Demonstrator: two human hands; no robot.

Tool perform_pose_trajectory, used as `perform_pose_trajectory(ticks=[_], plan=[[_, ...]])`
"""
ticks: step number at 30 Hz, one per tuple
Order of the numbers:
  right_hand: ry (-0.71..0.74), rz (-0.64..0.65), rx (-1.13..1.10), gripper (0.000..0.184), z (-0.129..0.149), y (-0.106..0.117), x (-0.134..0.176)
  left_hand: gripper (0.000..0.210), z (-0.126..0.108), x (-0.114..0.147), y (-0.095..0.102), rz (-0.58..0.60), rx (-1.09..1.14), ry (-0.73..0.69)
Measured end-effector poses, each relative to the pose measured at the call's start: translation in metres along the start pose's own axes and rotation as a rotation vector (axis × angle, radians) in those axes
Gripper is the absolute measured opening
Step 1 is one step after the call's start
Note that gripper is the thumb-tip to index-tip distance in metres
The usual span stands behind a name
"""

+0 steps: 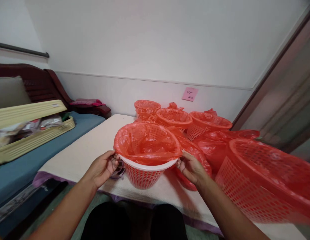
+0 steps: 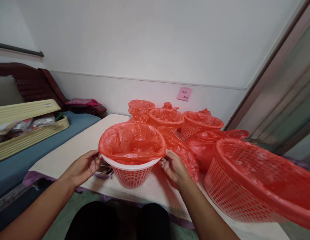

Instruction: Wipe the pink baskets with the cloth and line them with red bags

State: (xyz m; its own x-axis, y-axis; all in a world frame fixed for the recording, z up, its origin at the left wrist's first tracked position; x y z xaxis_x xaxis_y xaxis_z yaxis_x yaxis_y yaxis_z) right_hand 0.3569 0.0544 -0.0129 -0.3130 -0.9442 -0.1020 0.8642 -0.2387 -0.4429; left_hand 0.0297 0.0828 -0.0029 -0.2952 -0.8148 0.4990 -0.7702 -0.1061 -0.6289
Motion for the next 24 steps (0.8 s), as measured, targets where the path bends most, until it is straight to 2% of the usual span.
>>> perform_pose_trajectory(ticks=[4,9,18,24], plan=[[-0.014,0.016,-0.136,0.017,-0.008,-0.004,0.004,0.021,0.001,-0.002,0.001,0.025,-0.003,-0.019],[-0.045,0.055,-0.202,0.025,-0.022,-0.005,0.011,0.02,0.006,-0.005,0.004,0.046,0.015,0.007],[-0.062,0.052,-0.221,0.035,-0.037,0.0,0.015,0.023,0.023,-0.007,0.011,0.015,0.106,0.026],[-0.053,0.024,-0.215,0.032,-0.044,0.0,0.018,0.028,0.037,-0.01,0.009,0.002,0.172,0.01]])
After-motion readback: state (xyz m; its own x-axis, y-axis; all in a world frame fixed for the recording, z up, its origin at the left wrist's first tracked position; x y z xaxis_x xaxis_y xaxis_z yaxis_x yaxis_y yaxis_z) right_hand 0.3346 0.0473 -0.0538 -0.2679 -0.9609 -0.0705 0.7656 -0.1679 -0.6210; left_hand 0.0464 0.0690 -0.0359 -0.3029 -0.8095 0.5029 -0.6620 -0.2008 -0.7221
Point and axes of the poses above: each hand's wrist, its own x-axis away from the middle knuckle, its own y-axis out of the back of the hand, z = x × y, the point moved 8 cm from there along -x, towards the middle knuckle, and after that the axes turned 14 degrees about y, right-handed, at the moved point
